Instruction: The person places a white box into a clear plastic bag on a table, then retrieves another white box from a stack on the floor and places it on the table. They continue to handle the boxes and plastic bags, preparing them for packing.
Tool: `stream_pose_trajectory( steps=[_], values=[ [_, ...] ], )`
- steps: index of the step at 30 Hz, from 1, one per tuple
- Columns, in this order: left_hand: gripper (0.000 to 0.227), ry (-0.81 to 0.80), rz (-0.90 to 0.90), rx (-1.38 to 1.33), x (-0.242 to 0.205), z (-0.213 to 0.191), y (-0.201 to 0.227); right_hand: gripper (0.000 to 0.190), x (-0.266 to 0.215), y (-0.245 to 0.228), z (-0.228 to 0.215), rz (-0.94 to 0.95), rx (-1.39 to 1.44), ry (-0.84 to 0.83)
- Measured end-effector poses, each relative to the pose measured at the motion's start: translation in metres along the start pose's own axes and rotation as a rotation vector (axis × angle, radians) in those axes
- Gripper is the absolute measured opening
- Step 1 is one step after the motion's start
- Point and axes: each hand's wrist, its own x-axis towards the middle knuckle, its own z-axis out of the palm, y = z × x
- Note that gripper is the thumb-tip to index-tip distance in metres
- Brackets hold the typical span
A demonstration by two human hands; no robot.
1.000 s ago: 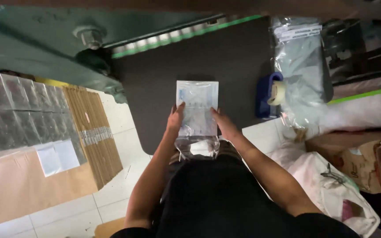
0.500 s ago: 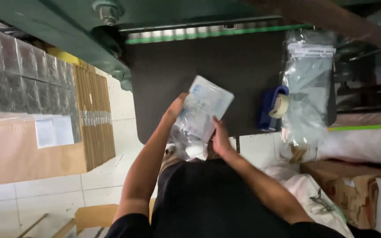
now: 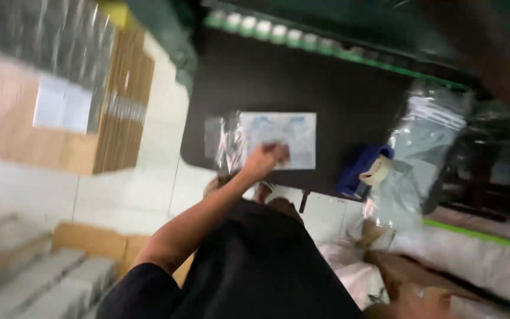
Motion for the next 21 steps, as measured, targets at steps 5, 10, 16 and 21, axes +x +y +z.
stream_pose_trajectory(
  steps=[5, 10, 16, 21],
  values=[
    [0.068, -0.087, -0.685, -0.809, -0.045, 0.051, -0.165, 0.028, 0.014, 0.001, -0.082, -0.139, 0.134, 0.02],
    [0.058, 0.259, -0.586, -1.119, -0.038, 0.025, -0.148, 0.025, 0.043, -0.004, -0.152, -0.278, 0.26, 0.074],
    [0.077, 0.251, -0.474, -1.211, -0.061, -0.003, -0.08, 0.024, 0.048, -0.051, -0.231, -0.398, 0.461, 0.089],
    [0.077, 0.383, -0.52, -1.182, -0.013, 0.02, -0.145, 0.026, 0.022, -0.114, -0.342, -0.434, 0.653, 0.101]
  ],
)
